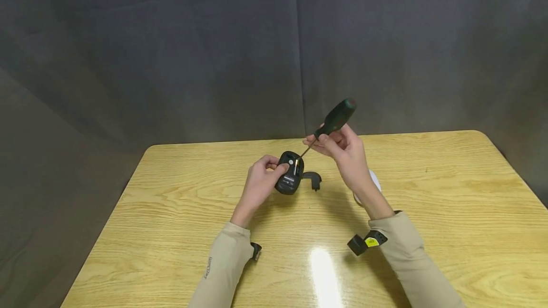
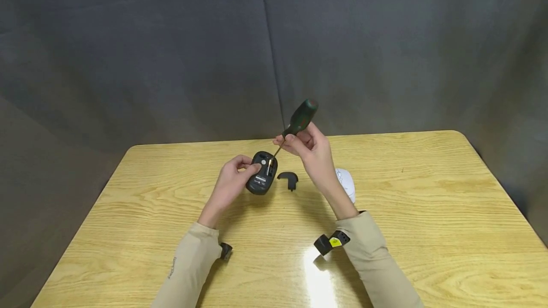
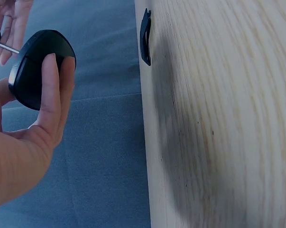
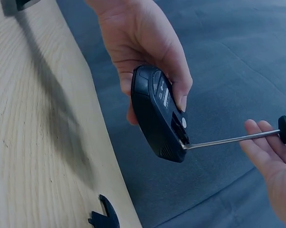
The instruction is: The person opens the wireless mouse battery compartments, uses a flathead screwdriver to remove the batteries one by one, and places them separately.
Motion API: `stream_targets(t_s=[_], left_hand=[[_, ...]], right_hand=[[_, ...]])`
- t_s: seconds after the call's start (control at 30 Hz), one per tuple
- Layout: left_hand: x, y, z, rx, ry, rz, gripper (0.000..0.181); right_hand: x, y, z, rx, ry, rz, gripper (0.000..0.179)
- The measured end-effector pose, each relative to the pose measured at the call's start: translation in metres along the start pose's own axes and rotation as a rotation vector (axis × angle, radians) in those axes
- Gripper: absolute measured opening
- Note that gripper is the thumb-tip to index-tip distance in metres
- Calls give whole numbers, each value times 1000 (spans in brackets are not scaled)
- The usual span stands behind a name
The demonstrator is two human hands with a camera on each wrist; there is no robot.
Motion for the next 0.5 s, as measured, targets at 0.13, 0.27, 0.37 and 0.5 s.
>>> stream_targets(t_s=[0.13, 0.27, 0.37, 0.5], left_hand=[[0, 0, 0, -9, 5, -7, 26], [1, -1, 1, -18, 19, -23, 26], [2, -2, 1, -21, 26, -36, 27], [3, -3, 1, -25, 25, -33, 27]], right_hand=[[-3, -4, 1, 24, -60, 98, 16], [-6, -7, 1, 13, -134, 197, 10], [-8, -9, 0, 25, -214, 265, 10], [-11, -9, 0, 61, -300, 319, 15]])
Point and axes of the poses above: each hand's wrist, its own z-axis towards the middle knuckle, its own x-axis out of the palm, y = z × x, the point moved 2 cm from there along z, towards the middle knuckle, and after that the axes turned 3 degrees about -x, right-handed, at the moved point
